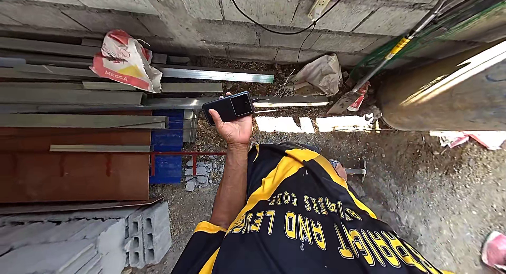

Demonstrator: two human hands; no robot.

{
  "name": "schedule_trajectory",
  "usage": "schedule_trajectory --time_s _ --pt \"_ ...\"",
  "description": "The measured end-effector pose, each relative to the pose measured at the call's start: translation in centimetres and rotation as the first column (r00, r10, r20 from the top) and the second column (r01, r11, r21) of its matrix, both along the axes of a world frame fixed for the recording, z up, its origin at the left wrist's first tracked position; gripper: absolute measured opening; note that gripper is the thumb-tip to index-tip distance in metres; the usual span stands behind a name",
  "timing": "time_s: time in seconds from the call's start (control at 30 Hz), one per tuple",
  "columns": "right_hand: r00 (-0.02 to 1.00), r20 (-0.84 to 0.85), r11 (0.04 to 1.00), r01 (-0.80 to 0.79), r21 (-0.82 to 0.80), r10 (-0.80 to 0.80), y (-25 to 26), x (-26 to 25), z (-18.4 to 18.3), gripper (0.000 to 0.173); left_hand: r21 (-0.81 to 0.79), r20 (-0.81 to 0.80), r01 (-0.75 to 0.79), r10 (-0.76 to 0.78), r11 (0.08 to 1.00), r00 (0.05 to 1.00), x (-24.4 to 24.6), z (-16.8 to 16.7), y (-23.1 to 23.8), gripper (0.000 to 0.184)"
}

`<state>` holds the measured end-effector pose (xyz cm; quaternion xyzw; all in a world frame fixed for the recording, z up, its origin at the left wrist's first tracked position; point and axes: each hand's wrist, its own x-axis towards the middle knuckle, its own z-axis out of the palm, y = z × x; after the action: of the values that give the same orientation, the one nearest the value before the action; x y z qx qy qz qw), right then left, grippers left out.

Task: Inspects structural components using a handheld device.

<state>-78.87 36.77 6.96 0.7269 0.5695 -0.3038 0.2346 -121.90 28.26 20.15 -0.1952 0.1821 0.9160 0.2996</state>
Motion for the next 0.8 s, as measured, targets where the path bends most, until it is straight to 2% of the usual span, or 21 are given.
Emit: schedule_trajectory --time_s 0.13,0.3,0.4,0.5,0.6,0.63,0.73,0.77,0.8 --pt "0.999 -0.036 1.0 0.019 -0.017 -0.02 0.1 -0.5 0.9 0.056 0.007 -0.003 -0.024 0.024 1.0 1.0 -0.2 -0.1 0.5 0.064" --pt "0.999 -0.041 0.999 0.009 -0.032 -0.01 0.4 -0.3 0.3 0.058 0.008 -0.003 -0.041 0.041 0.999 0.999 -0.5 -0.2 0.8 0.062" --pt "0.999 -0.051 0.994 0.009 -0.109 -0.014 1.1 -1.8 2.3 0.059 0.0 -0.003 -0.036 0.036 0.999 0.999 -0.9 -0.3 0.7 0.061" --pt "0.996 -0.086 0.999 0.019 0.037 -0.016 0.3 -2.0 1.7 0.055 0.008 0.003 -0.059 0.059 0.998 0.998 -1.4 -0.4 0.8 0.06" --pt "0.996 -0.064 0.989 0.059 -0.135 -0.068 1.4 -5.1 6.1 0.055 -0.012 -0.01 -0.077 0.077 0.997 0.997 -2.0 -0.3 0.7 0.063" --pt "0.996 -0.056 0.986 0.065 -0.156 -0.074 1.6 -5.2 6.1 0.054 -0.015 -0.015 -0.082 0.082 0.997 0.997 -2.2 -0.3 0.6 0.064" --pt "0.996 -0.076 0.981 0.034 -0.191 -0.05 1.4 -2.6 2.7 0.056 -0.012 -0.022 -0.093 0.093 0.996 0.995 -3.0 -0.5 0.1 0.066" --pt "0.996 -0.084 0.999 0.037 -0.022 -0.039 0.3 -0.9 -0.7 0.053 -0.011 -0.019 -0.096 0.096 0.995 0.995 -3.3 -0.6 -0.1 0.066" --pt "0.997 -0.074 0.999 0.031 0.033 -0.028 0.1 0.2 -3.0 0.053 -0.014 -0.014 -0.101 0.101 0.995 0.995 -3.6 -0.6 -0.3 0.067"
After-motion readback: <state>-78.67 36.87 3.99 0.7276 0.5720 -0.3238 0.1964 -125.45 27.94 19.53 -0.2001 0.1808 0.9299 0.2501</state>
